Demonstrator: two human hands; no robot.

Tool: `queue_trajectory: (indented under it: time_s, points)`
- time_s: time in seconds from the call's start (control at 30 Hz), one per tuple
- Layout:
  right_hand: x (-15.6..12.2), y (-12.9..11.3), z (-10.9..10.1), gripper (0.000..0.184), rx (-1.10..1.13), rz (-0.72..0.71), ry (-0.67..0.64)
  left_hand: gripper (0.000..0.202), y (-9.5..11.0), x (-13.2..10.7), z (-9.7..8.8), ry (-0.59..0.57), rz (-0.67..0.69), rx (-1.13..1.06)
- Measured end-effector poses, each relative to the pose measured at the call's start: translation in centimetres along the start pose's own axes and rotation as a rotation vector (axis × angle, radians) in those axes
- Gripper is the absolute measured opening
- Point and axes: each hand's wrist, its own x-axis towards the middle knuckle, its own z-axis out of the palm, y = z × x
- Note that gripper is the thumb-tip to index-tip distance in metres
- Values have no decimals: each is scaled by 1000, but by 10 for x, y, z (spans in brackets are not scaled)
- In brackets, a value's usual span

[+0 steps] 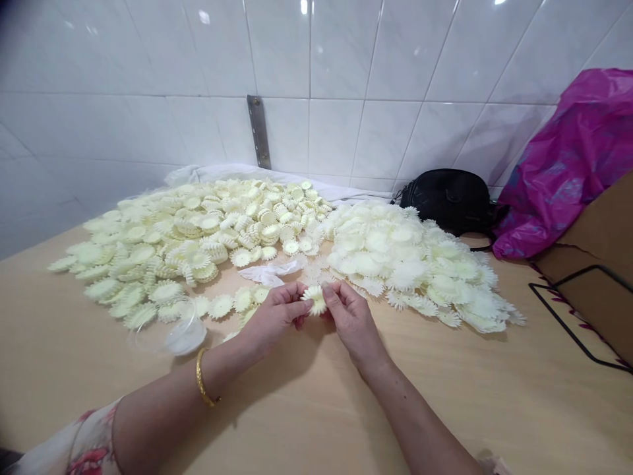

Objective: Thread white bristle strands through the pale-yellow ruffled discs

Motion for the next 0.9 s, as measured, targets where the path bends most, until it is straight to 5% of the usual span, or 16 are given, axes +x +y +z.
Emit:
queue_trajectory:
  time_s: [0.2,0.4,0.63,0.73,0.83,0.9]
  points:
    - [1,-10,-14,25,-40,24,-214,7,6,-1,-3,-39,-28,53]
    - [-5,-17,-10,16,-252,-77,-74,14,5,-2,1,-128,-32,3]
    - [-14,-16,-3,24,-685,-470,-118,14,-3,-2,-3,20,224,373]
    - [-17,-9,1,25,-945,-721,-42,18,-4,-4,-1,65,304,440]
    - [-17,-4,9,25,-1148,-917,102,15,-4,-4,2,88,213,290]
    - [-14,-5,11,23,-1094,-828,143,11,-4,-3,4,91,89,119]
